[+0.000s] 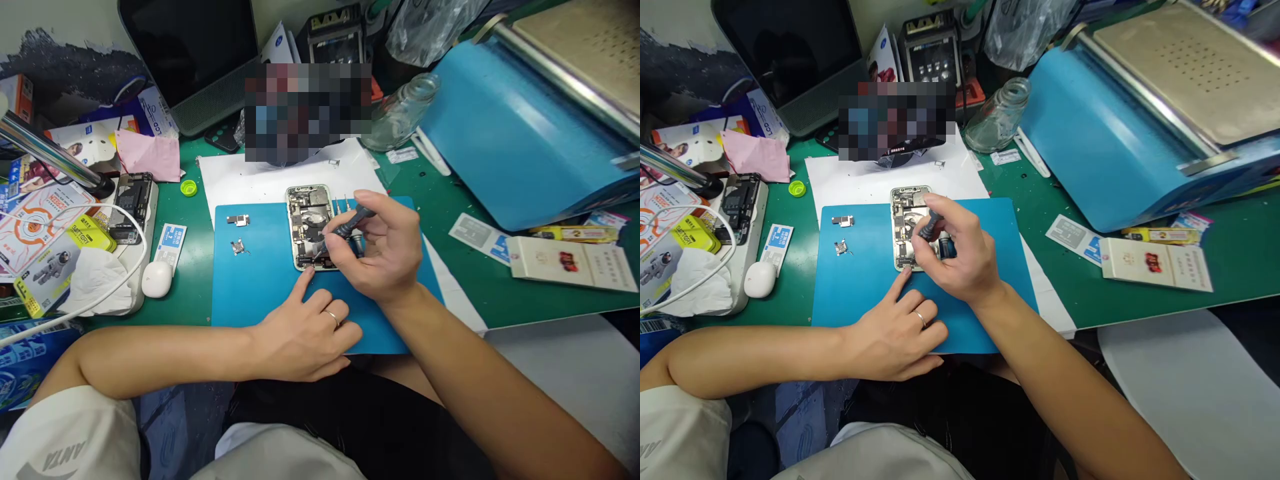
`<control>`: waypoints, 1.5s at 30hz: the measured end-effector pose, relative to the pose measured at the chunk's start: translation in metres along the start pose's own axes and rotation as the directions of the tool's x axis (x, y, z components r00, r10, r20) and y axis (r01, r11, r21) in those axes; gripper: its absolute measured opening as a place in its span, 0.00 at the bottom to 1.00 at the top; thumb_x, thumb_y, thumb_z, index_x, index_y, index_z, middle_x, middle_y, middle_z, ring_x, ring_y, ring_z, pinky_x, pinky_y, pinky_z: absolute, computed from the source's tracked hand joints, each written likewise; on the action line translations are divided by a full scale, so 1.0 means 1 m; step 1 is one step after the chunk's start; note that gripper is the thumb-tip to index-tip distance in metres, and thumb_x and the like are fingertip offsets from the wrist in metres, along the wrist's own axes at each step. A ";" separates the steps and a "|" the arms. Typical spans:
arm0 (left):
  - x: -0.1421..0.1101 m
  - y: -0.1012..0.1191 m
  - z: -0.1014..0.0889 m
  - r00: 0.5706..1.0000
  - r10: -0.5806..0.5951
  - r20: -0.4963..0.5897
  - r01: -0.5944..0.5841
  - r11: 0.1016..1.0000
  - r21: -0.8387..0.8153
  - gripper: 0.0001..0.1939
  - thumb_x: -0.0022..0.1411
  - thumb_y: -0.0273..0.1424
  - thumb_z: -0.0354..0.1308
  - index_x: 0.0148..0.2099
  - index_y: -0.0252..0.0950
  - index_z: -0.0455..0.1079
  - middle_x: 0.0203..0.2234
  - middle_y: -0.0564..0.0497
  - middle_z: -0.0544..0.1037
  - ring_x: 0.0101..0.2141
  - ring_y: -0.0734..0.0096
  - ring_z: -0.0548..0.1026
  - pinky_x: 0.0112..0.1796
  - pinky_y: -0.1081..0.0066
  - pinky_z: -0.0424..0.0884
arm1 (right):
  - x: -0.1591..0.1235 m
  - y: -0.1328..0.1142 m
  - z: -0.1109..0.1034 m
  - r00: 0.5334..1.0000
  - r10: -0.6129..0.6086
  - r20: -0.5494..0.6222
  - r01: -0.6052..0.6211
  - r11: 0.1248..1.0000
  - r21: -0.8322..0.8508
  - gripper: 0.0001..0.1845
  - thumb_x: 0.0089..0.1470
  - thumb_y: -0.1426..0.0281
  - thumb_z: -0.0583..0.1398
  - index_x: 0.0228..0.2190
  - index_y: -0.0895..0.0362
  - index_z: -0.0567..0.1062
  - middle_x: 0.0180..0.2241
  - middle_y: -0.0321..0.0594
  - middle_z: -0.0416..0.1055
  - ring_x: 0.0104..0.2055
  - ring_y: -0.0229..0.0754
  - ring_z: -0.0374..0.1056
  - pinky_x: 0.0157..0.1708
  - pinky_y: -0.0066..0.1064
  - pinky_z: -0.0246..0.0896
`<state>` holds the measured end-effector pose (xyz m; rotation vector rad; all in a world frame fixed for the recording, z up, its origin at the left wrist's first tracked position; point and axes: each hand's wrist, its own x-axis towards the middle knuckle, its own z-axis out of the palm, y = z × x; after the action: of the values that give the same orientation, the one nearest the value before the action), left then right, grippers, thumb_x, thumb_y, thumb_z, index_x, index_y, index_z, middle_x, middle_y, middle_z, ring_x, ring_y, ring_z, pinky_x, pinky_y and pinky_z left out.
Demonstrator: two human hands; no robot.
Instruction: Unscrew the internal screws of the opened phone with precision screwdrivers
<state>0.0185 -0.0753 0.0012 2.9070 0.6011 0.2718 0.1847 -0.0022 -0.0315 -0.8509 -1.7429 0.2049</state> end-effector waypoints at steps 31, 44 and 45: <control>0.003 -0.001 0.000 0.987 0.158 0.026 -0.159 0.986 0.042 0.08 0.72 0.33 0.54 0.44 0.34 0.69 0.36 0.46 0.71 0.38 0.59 0.71 0.55 0.52 0.64 | -0.024 -0.021 -0.024 0.979 0.199 -0.047 -0.196 0.979 0.058 0.36 0.55 0.79 0.66 0.61 0.45 0.65 0.51 0.42 0.72 0.36 0.42 0.79 0.34 0.35 0.81; 0.003 0.000 -0.001 0.991 0.130 0.036 -0.132 0.990 0.040 0.09 0.72 0.36 0.53 0.44 0.35 0.69 0.36 0.47 0.71 0.39 0.59 0.71 0.58 0.46 0.62 | -0.021 -0.023 -0.026 0.974 0.215 0.069 -0.217 0.976 0.020 0.29 0.59 0.74 0.64 0.59 0.49 0.64 0.43 0.40 0.77 0.36 0.42 0.80 0.33 0.32 0.81; 0.003 0.000 -0.001 0.992 0.120 0.039 -0.122 0.992 0.045 0.10 0.72 0.36 0.53 0.44 0.35 0.69 0.36 0.47 0.71 0.39 0.59 0.71 0.58 0.46 0.62 | -0.021 -0.022 -0.026 0.973 0.220 0.073 -0.221 0.975 0.009 0.29 0.59 0.74 0.64 0.59 0.50 0.64 0.43 0.40 0.77 0.36 0.42 0.80 0.33 0.33 0.81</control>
<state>0.0211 -0.0742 0.0031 2.9918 0.4324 0.2216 0.2005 -0.0392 -0.0266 -1.0363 -1.7085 0.4018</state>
